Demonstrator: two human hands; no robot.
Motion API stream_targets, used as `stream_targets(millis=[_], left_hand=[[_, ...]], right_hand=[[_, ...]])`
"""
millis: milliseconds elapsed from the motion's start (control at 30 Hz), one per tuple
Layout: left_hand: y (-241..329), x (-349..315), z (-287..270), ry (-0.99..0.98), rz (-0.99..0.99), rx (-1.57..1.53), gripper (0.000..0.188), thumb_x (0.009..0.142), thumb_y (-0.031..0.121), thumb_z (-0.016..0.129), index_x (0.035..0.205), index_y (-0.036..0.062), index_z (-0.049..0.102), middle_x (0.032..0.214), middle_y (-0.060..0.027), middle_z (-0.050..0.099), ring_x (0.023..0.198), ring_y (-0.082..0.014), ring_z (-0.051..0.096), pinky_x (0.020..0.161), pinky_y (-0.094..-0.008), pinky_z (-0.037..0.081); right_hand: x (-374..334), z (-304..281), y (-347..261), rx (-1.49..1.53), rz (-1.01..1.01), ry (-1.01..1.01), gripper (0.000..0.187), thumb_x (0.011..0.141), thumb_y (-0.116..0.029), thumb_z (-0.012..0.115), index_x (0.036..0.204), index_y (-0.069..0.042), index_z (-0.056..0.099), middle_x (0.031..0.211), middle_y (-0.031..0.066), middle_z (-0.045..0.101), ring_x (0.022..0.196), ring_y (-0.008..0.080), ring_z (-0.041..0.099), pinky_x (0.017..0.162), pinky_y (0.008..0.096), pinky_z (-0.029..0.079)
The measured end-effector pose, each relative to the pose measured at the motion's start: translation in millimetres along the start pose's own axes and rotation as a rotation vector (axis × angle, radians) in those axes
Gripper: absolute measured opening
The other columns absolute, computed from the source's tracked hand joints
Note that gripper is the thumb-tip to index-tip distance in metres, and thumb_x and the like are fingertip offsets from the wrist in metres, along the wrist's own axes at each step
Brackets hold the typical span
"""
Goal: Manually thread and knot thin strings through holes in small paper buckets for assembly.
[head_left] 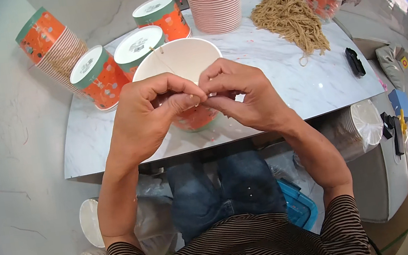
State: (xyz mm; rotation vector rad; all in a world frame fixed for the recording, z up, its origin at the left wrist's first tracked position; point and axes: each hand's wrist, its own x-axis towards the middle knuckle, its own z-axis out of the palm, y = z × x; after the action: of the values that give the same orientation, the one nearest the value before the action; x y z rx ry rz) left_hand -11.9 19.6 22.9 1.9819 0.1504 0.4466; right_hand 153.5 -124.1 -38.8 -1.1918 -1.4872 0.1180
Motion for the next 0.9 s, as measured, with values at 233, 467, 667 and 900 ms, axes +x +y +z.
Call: stream_targets(millis=[233,467,667,900], left_hand=[[-4.9,-1.3,-0.8,0.027,0.010,0.038,0.008,0.095,-0.002,0.068,0.099,-0.0030,0.075,0.094,-0.0064,0.076,0.087,-0.0110,0.070,0.082,-0.0260,0.058],[-7.8,-3.6,0.8,0.056,0.077,0.051,0.011,0.094,-0.007,0.067,0.101,-0.0033,0.075,0.096,-0.0078,0.075,0.089,-0.0126,0.072,0.082,-0.0257,0.058],[-2.4,-3.3,11.2,0.212,-0.035,0.008,0.007,0.093,-0.005,0.069,0.099,-0.0031,0.070,0.094,-0.0076,0.074,0.088,-0.0126,0.072,0.080,-0.0252,0.059],[-5.1,-8.0,16.1,0.213,0.006,0.168,0.007,0.092,-0.005,0.070,0.099,-0.0039,0.068,0.091,-0.0074,0.074,0.083,-0.0121,0.073,0.077,-0.0248,0.060]], right_hand=[[5.7,-0.2,-5.5,0.325,0.340,-0.028,0.011,0.090,-0.004,0.077,0.101,0.000,0.076,0.098,0.0029,0.069,0.077,0.0058,0.061,0.064,0.0230,0.048],[0.1,3.9,-5.8,0.273,0.303,0.030,0.008,0.090,-0.005,0.077,0.096,0.000,0.075,0.092,0.0004,0.068,0.070,0.0038,0.058,0.060,0.0217,0.047],[-7.4,11.0,-12.7,0.039,0.192,0.095,0.008,0.089,-0.006,0.077,0.094,-0.003,0.071,0.086,0.0024,0.068,0.070,0.0059,0.062,0.059,0.0235,0.049],[-8.8,9.6,-8.0,-0.267,-0.065,0.105,0.013,0.088,-0.007,0.076,0.098,-0.007,0.068,0.089,0.0073,0.067,0.072,0.0242,0.069,0.059,0.0339,0.053]])
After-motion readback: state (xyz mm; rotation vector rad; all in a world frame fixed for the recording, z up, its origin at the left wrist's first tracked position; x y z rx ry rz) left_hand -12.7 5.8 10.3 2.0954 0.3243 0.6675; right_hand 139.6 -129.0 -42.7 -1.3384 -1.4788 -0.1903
